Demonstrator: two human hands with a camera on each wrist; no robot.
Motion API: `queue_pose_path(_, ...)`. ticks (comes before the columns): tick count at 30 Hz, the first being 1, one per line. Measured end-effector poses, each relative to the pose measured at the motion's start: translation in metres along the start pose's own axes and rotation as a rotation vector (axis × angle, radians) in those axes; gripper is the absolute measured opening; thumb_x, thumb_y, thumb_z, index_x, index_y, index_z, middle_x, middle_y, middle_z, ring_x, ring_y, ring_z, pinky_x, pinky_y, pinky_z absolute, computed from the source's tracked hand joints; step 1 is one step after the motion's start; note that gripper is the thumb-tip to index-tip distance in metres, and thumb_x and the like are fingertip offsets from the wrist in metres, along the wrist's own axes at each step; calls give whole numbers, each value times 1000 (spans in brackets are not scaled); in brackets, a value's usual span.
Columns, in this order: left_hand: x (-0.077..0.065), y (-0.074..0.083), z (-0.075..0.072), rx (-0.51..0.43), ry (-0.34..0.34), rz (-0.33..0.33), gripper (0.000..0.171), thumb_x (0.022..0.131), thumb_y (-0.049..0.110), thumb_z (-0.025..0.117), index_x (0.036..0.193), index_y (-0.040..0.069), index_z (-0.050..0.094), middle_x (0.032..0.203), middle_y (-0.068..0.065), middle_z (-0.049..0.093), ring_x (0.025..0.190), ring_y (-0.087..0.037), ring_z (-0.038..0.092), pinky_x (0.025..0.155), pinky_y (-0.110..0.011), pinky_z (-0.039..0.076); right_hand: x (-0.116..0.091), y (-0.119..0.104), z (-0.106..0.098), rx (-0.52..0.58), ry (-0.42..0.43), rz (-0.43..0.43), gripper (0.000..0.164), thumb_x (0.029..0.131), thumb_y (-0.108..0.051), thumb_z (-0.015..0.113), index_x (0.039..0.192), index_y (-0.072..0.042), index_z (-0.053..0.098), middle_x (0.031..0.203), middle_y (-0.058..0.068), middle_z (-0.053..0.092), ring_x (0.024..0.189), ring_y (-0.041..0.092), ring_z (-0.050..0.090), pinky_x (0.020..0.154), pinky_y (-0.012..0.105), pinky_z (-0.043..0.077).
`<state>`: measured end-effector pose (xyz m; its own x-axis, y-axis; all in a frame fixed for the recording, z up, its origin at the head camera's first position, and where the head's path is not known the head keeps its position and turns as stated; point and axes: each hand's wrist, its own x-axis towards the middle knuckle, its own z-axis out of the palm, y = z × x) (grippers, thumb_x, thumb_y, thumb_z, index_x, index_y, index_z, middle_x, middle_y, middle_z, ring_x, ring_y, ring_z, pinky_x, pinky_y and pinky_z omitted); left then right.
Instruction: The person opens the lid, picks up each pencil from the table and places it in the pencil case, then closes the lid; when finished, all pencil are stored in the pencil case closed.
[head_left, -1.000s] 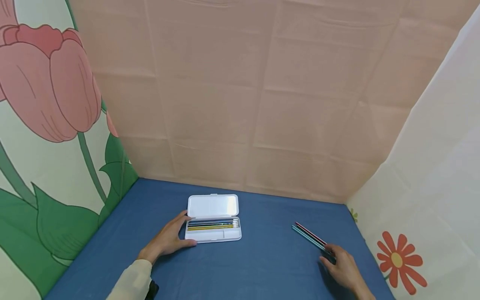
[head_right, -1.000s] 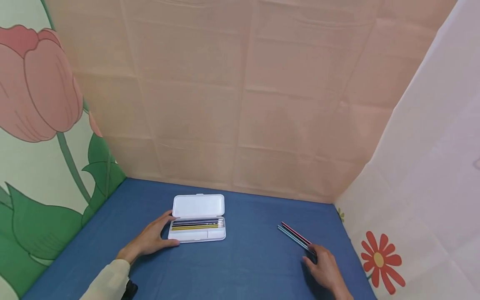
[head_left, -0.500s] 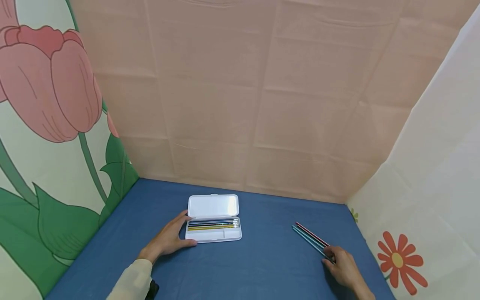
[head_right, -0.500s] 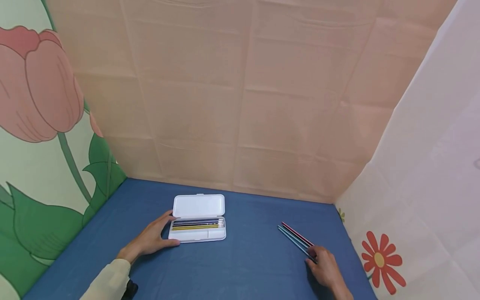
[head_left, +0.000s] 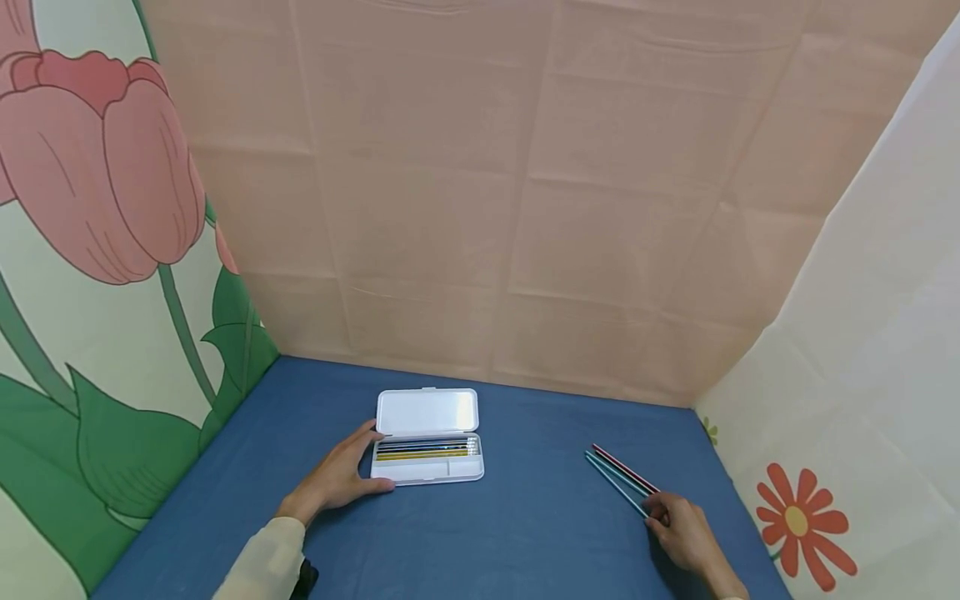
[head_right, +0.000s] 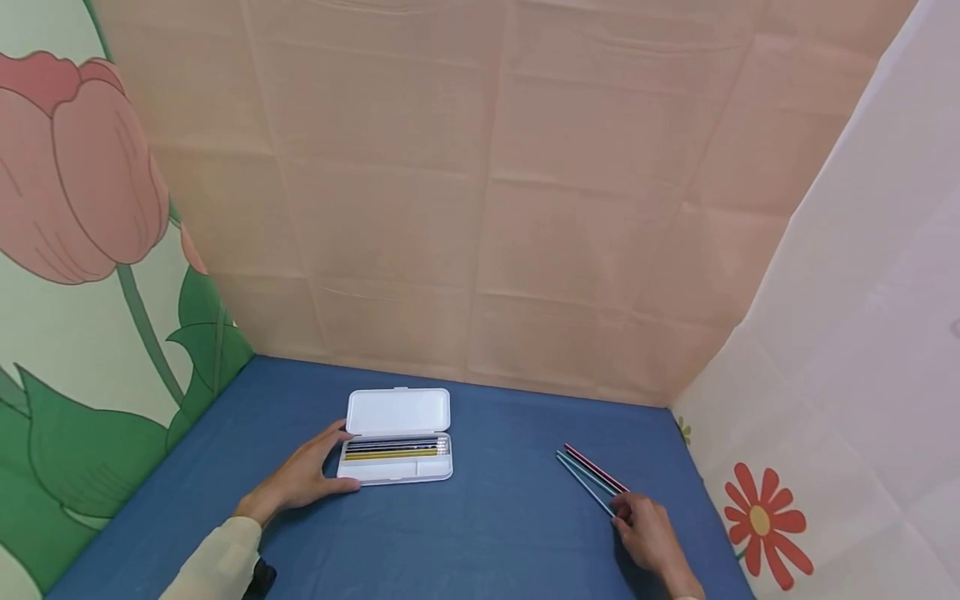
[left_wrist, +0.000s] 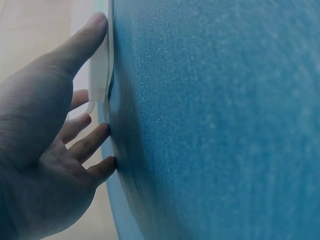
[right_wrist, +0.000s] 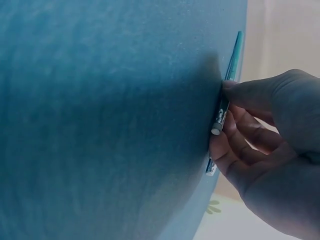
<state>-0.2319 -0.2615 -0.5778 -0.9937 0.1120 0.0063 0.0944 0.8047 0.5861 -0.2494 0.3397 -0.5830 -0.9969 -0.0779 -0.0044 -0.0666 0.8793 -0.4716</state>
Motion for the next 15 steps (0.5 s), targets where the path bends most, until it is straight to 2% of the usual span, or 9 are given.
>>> queue_pose_path(8,1,-1,1,-3,-2,-6,96,86,54,98,160,8,57,184,-22,34,166,-53,40,131,-76,38,-2,-7,-2,8,12,-9,14,99,2,77,111,-3,82,83,-2,69,74,14,57,63,28,44)
queue_pose_path(15,1,-1,1,-5,-2,-12,99,85,56,98,161,7,57,185,-21,33,167,-52,39,132,-75,38,-2,-19,-3,-14,42,-81,12,101,2,77,108,-5,82,94,1,73,84,12,63,71,32,53)
